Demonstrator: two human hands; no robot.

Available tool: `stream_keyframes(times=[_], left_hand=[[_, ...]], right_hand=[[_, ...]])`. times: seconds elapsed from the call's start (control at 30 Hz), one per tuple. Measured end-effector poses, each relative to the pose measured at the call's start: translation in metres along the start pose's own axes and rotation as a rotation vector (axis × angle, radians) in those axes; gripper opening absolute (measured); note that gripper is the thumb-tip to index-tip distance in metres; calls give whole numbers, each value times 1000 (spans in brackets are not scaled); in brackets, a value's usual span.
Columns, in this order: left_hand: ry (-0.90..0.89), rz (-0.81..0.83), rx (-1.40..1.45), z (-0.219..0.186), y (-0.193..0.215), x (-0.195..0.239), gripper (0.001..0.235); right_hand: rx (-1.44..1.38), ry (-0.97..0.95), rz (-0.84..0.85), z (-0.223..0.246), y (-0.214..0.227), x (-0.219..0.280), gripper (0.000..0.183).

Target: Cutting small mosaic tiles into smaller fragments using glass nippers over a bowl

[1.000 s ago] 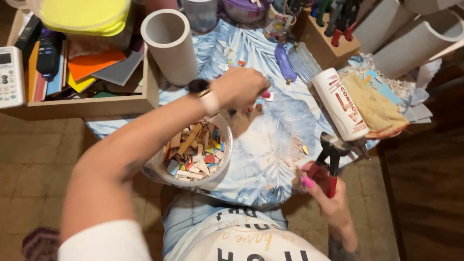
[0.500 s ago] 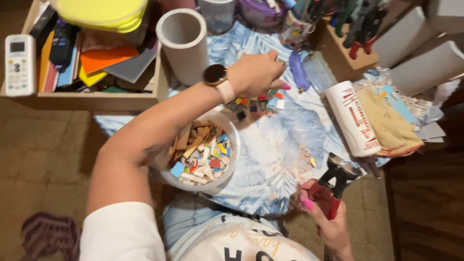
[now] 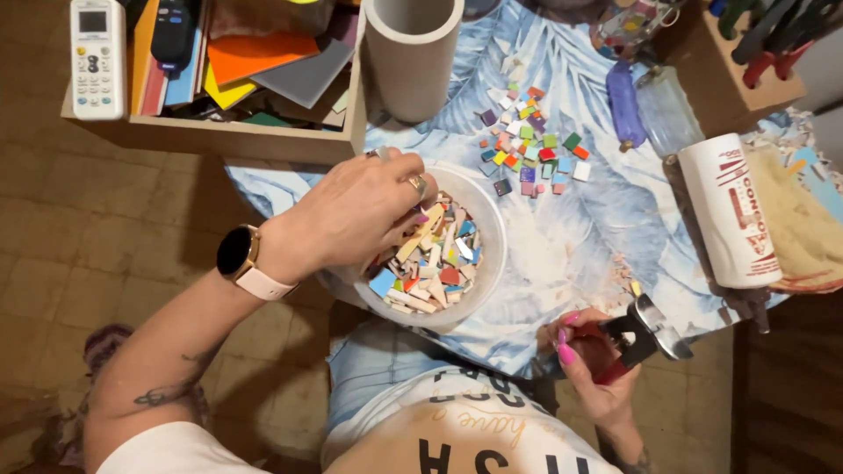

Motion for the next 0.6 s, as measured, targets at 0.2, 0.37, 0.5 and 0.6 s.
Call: stream_keyframes(times=[0.2,0.37,0.5,0.6], left_hand=[[-129,4,-6,2,-20,1,14],[-217,6,22,1,-32,-8,6],[-199,50,53,7,-46,-14,8],[-251,-13,57,6,-55,-17,8]], right_hand=[[-391,-227,72,-43,25,7,28],[175,-16,185,-10,-5,-5,18],[257,-67,241,-6,-15,-12,10],[270,-77,188,-16,-3,-6,18]])
Point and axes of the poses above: each hand's wrist, its own x-axis away from the middle knuckle, its own y-axis out of the back of the hand, z = x × y, the point moved 4 cm from there along -x, towards the middle knuckle, and after that the axes turned 5 degrees about -z, right-handed, at the moved point
